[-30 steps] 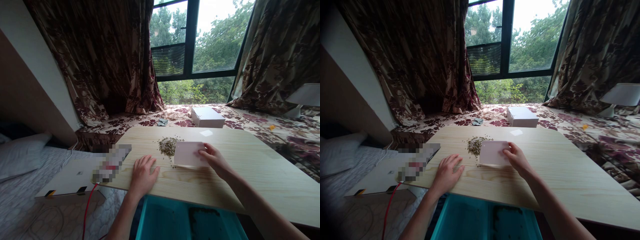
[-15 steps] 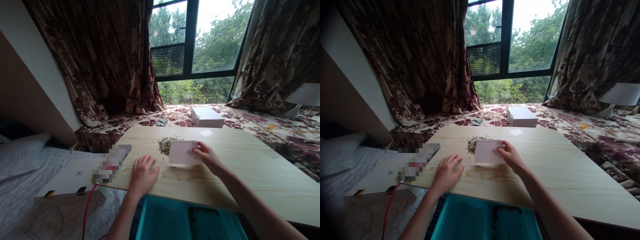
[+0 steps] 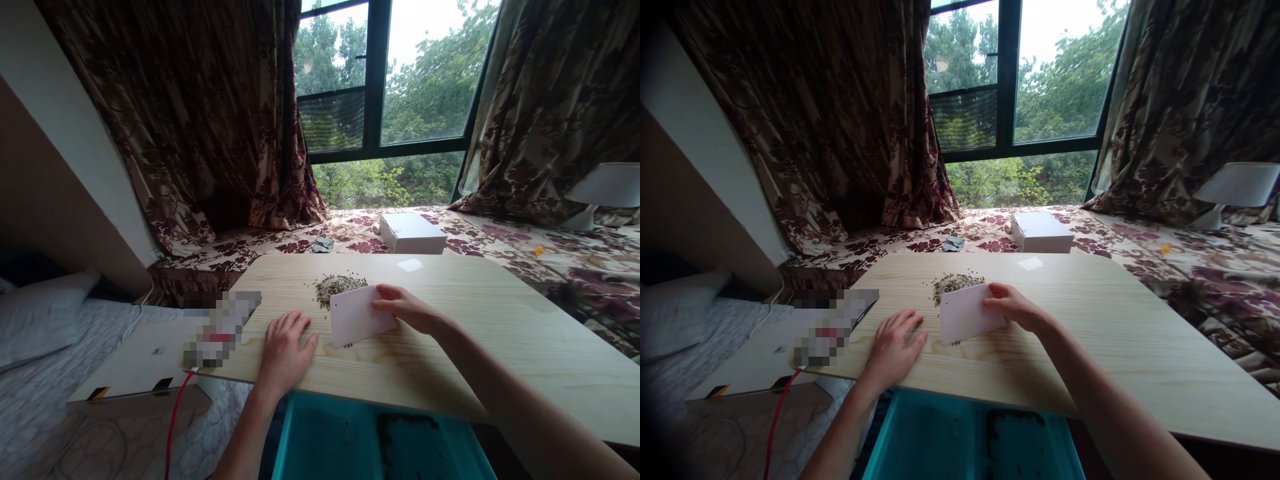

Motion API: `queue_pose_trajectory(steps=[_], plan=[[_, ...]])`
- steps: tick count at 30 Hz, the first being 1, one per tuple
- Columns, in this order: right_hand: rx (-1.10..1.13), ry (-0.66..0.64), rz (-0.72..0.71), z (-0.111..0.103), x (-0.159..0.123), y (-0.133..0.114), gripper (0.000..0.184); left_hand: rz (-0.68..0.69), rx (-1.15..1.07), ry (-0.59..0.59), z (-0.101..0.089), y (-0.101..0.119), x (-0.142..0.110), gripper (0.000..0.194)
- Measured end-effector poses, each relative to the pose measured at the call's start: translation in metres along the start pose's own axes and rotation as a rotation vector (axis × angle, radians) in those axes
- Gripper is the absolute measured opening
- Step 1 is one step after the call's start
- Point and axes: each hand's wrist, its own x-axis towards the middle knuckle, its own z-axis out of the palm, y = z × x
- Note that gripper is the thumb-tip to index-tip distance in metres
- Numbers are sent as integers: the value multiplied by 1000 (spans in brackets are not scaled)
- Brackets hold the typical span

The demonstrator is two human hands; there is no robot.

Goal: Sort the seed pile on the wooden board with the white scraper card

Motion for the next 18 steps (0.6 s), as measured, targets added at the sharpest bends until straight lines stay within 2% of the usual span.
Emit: queue_pose_trajectory(steps=[4, 7, 11, 14, 18], plan=[[-71, -158, 99, -7, -7, -10, 24, 8, 8, -3, 0, -1, 0, 25], [-107, -259, 152, -14, -26, -16, 25, 13, 12, -6, 1, -2, 0, 26], [-107, -300, 171, -26, -59, -24, 23, 10, 10, -2, 1, -2, 0, 27], [-75, -147, 125, -33, -70, -27, 24, 2, 9, 1, 1, -1, 0, 27], [52, 274, -26, -32, -57, -16, 32, 0, 3, -1, 1, 0, 0, 26]])
